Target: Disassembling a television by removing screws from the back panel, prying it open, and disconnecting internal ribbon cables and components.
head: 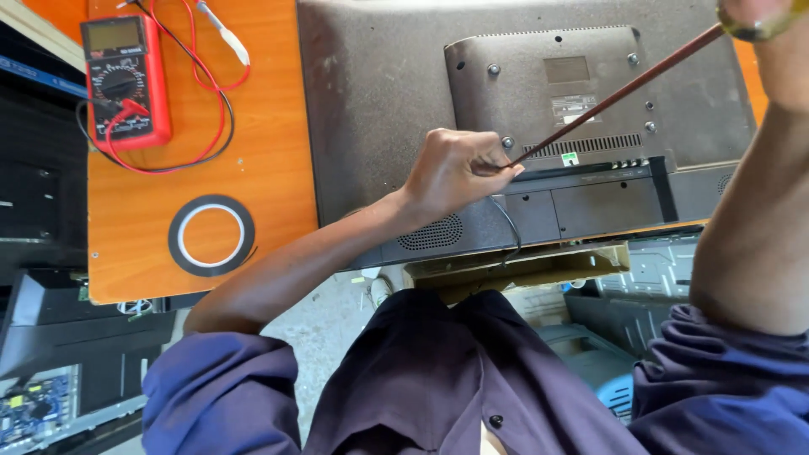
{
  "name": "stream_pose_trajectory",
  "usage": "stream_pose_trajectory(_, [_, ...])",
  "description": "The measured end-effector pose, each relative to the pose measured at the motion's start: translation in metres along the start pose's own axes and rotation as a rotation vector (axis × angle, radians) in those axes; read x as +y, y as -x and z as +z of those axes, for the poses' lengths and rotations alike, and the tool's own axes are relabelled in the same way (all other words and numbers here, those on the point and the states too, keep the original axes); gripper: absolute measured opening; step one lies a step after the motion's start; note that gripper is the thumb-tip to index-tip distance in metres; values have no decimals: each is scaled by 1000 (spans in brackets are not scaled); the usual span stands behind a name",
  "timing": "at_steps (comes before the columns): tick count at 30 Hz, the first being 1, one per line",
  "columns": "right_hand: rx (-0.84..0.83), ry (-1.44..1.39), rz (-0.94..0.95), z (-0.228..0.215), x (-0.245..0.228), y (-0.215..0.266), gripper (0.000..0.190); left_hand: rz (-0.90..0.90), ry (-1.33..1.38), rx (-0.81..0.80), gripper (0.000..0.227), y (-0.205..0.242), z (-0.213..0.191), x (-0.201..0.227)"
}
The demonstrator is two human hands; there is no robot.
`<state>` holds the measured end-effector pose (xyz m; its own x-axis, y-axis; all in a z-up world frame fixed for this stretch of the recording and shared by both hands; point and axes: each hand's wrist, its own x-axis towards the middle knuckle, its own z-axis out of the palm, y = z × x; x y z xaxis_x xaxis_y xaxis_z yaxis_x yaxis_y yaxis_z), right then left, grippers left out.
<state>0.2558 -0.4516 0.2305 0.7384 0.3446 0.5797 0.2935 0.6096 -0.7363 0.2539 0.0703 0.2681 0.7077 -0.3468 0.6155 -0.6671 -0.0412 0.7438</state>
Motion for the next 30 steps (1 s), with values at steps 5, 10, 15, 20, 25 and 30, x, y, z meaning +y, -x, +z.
stream_pose_trajectory(5, [-156,544,16,230,53,-169,22,29,-57,-212,9,-11,-7,22])
stream_pose_trajectory(10, [-285,981,29,317,87,-216,22,94,-198,-89,19,-6,5,7])
stream_pose_trajectory(15, [-437,1917,-55,286,100,-184,59,10,-658,60,51,-7,23,-8])
stream_pose_trajectory(20, [-549,1723,267,299,75,-200,31,-47,-408,-311,20,-15,-6,33])
stream_pose_trajectory(25, [-564,1422,356,307,71,-202,10,-2,-296,-221,10,-3,-1,16])
stream_pose_trajectory(30, [-473,1408,107,299,73,-191,19,-181,-442,-116,36,-7,1,29])
